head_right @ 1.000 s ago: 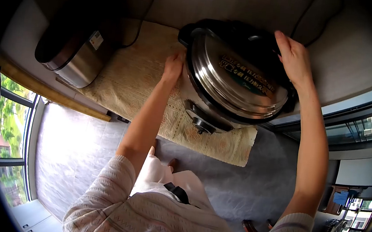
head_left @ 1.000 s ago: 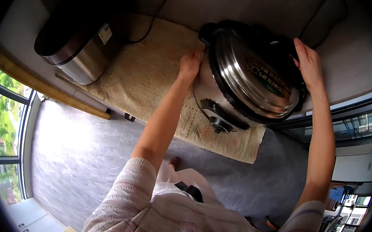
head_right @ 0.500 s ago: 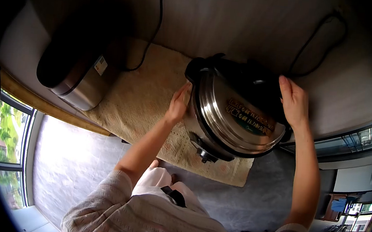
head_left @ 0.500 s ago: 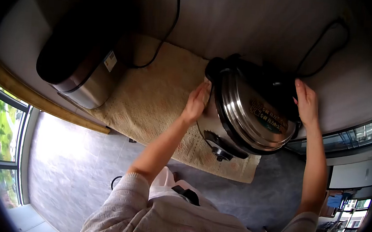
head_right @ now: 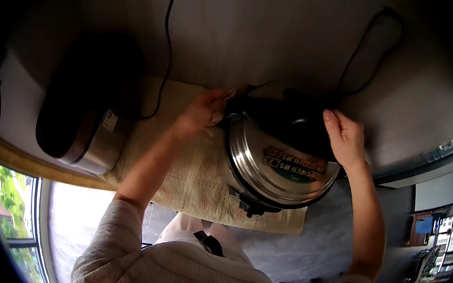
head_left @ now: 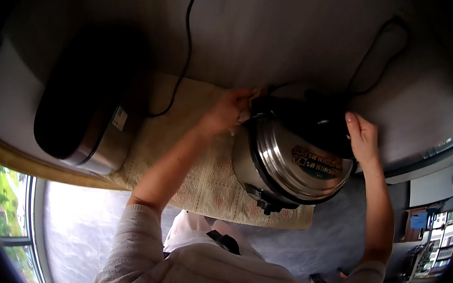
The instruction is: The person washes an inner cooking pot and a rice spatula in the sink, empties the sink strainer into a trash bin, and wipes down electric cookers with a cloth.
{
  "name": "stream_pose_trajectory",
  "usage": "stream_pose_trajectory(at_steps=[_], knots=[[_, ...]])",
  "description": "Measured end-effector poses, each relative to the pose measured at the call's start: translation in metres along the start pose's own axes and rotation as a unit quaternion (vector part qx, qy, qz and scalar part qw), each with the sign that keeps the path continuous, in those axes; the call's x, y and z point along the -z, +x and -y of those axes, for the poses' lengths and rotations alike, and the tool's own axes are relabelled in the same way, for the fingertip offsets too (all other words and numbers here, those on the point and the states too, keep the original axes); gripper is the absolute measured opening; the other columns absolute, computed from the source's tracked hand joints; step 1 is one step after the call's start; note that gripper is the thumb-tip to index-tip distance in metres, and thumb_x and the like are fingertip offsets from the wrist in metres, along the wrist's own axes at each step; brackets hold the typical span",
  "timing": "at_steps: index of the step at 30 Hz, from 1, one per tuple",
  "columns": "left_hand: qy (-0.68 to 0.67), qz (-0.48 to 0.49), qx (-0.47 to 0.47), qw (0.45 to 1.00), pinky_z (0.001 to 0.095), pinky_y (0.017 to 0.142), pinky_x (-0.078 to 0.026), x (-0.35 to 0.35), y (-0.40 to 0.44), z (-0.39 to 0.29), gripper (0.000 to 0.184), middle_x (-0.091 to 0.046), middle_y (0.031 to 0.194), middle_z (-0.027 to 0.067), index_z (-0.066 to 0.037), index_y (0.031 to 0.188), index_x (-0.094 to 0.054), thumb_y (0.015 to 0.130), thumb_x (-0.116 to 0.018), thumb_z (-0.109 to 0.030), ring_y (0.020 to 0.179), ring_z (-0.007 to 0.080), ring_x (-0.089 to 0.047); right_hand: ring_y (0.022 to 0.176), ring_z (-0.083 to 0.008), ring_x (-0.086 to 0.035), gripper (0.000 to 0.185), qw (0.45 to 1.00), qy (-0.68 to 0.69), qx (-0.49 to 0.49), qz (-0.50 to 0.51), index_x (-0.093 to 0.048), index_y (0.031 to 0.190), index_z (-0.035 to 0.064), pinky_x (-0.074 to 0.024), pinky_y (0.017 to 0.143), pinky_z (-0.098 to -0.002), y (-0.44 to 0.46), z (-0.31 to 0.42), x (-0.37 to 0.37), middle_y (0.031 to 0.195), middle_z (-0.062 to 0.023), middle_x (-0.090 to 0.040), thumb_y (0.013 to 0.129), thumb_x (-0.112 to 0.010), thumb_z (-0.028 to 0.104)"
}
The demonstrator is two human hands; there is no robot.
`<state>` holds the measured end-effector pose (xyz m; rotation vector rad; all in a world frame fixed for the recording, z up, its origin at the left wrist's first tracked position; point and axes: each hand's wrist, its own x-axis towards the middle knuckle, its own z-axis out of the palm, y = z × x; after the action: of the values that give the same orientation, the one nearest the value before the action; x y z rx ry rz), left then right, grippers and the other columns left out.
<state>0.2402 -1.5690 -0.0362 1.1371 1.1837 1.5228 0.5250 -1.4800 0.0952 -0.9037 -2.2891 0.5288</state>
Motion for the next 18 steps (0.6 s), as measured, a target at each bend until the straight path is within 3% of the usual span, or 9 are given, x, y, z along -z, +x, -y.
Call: stream_pose_trajectory(at_steps=[1,4,7,10,14,17,18], knots=[[0.001,0.007,-0.031,1.0,0.0251,0.049,-0.043,0.001,0.012,-0.002,0.022,-0.055,0.064,0.0036,0.001,0.106,-0.055,0.089,-0.046,-0.009,0.054,0.0071,-0.048,0.046,-0.0069,-0.036,0.036,1.0,0.001,0.007,-0.006,-0.052,0.066,0.0002,-0.0306,0.043,-0.0259,0.0,0.001,-0.001,0.047,-0.0033,-0.039,0.09,-0.051,0.027],[0.134,0.074,0.082,0.985,0.0233,0.053,-0.043,0.007,0.037,-0.031,0.022,-0.058,0.072,0.0042,-0.001,0.106,-0.056,0.088,-0.049,-0.011,0.062,0.008,-0.051,0.045,-0.011,-0.039,0.034,1.0,-0.016,-0.004,-0.017,-0.054,0.067,0.0002,-0.0334,0.044,-0.0287,-0.002,0.006,-0.001,0.049,-0.008,-0.043,0.089,-0.052,0.026],[0.184,0.113,0.056,0.975,0.0242,0.052,-0.044,0.003,0.081,-0.051,0.023,-0.059,0.078,0.0029,-0.003,0.106,-0.056,0.089,-0.049,-0.015,0.062,0.009,-0.052,0.043,-0.0195,-0.043,0.033,0.999,-0.037,-0.011,-0.016,-0.056,0.069,0.0006,-0.0364,0.045,-0.0312,0.0,0.01,0.0,0.052,-0.0131,-0.047,0.088,-0.053,0.028],[0.235,0.218,0.074,0.944,0.0267,0.064,-0.047,-0.035,0.091,-0.115,0.029,-0.061,0.095,0.0049,-0.005,0.112,-0.055,0.09,-0.048,-0.023,0.077,0.0131,-0.056,0.043,-0.0244,-0.044,0.035,0.998,-0.05,-0.022,-0.008,-0.055,0.066,0.0015,-0.0362,0.045,-0.0319,0.001,0.013,0.003,0.052,-0.0134,-0.046,0.087,-0.053,0.029],[0.345,0.429,-0.117,0.827,0.0357,0.097,-0.031,-0.109,0.149,-0.05,0.043,-0.052,0.121,0.0127,-0.009,0.121,-0.05,0.091,-0.038,-0.037,0.113,0.0266,-0.045,0.043,-0.0261,-0.043,0.036,0.998,-0.064,0.002,-0.028,-0.053,0.064,0.0019,-0.0359,0.044,-0.0325,0.001,0.012,0.002,0.051,-0.013,-0.046,0.087,-0.053,0.029],[0.339,0.511,0.035,0.79,0.0338,0.099,-0.031,-0.131,0.166,-0.07,0.044,-0.048,0.127,0.0097,-0.01,0.129,-0.043,0.091,-0.043,-0.032,0.116,0.0229,-0.043,0.044,-0.029,-0.044,0.037,0.997,-0.079,-0.006,-0.021,-0.052,0.061,0.0028,-0.0366,0.044,-0.0337,0.002,0.013,0.003,0.051,-0.0139,-0.046,0.087,-0.053,0.03],[0.374,0.489,0.049,0.787,0.0331,0.099,-0.031,-0.132,0.167,-0.071,0.045,-0.047,0.128,0.0087,-0.011,0.13,-0.042,0.091,-0.042,-0.032,0.116,0.0222,-0.043,0.045,-0.0302,-0.045,0.038,0.996,-0.085,-0.011,-0.019,-0.053,0.062,0.0031,-0.0372,0.045,-0.0344,0.003,0.013,0.003,0.052,-0.0143,-0.047,0.087,-0.052,0.031]])
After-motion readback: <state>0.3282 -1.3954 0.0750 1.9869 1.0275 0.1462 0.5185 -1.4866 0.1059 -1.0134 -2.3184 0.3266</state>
